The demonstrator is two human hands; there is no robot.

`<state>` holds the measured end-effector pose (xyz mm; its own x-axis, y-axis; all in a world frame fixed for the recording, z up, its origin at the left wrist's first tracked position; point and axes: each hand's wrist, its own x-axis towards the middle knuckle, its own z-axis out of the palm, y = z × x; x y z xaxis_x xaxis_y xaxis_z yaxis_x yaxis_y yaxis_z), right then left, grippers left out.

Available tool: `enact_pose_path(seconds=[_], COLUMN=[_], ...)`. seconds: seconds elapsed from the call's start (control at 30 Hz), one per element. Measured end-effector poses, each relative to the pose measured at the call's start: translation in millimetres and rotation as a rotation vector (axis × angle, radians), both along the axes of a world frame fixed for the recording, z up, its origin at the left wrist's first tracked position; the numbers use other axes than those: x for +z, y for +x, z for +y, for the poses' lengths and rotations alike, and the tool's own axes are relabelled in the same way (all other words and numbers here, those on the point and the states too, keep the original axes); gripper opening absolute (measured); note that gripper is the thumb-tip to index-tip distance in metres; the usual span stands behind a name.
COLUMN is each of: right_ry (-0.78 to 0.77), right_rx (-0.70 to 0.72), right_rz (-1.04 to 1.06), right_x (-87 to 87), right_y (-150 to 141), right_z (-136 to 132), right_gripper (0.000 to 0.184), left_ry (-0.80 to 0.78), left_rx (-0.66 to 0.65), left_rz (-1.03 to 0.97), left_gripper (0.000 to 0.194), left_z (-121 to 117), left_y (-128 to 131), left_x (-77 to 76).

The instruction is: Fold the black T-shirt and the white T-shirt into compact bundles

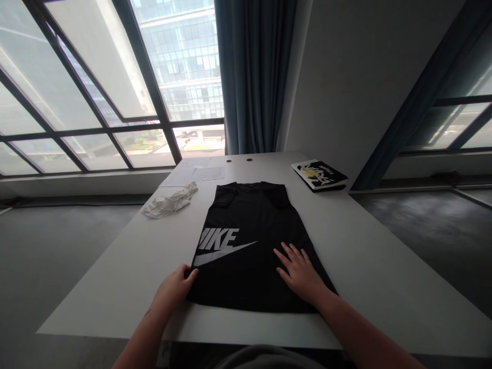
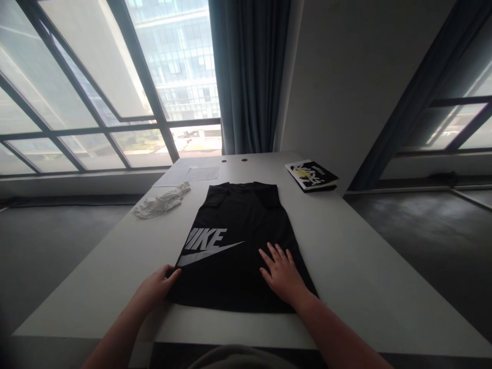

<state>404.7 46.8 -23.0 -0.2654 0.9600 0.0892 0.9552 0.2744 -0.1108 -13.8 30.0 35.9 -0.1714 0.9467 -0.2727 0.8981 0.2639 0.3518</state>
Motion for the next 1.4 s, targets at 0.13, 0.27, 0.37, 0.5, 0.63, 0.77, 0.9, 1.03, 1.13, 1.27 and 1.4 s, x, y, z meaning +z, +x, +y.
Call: enact_pose_path(seconds=[0.13, 0.27, 0.37, 0.5, 0.63, 0.77, 0.9, 1.03, 1.13, 1.27, 1.4], right_ry=[-0.019, -0.032, -0.03, -0.013, -0.03, 0.027, 0.116, 0.066, 0.03, -0.063, -0.152], right_rx=[0.002, -0.004, -0.002, 0.007, 0.015, -0.007, 0.072, 0.176, 0.168, 0.114, 0.048], right_rz=[0.001, 0.001, 0.002, 0.024, 0.045, 0.104, 0.196, 0.21, 0.172, 0.185, 0.205], right_x=[4.6, 7.7, 7.1, 4.6, 5.6, 19.0, 49.7, 83.7, 100.7, 107.5, 97.4], right_y=[-1, -2, -2, -2, 0, 1, -19, -75, -133, -203, -245], right_z=[-1, -2, -1, -1, -2, 9, 48, 118, 183, 268, 334], right_gripper=[0.059, 0.059, 0.059, 0.059, 0.059, 0.053, 0.042, 0.033, 0.032, 0.031, 0.03], left_ry=[0.014, 0.102, 0.182, 0.346, 0.427, 0.412, 0.338, 0.171, 0.145, 0.245, 0.293], left_rx=[-0.025, -0.067, -0.075, -0.155, -0.22, -0.25, -0.17, -0.046, 0.009, 0.001, -0.027], left_rz=[0.054, 0.086, 0.051, -0.06, -0.226, -0.3, -0.182, 0.013, 0.084, 0.127, 0.149], left_gripper=[0.031, 0.024, 0.023, 0.023, 0.022, 0.024, 0.029, 0.03, 0.03, 0.026, 0.023], left_z=[3, -8, -16, -16, -10, -12, -25, -44, -55, -60, -59], left_y=[4, 17, 29, 43, 46, 34, 11, -3, -3, 3, 0], left_x=[0.4, -2.8, -1.6, 5.5, 8.2, -0.8, -11.4, -13.4, -15.0, -22.5, -32.6])
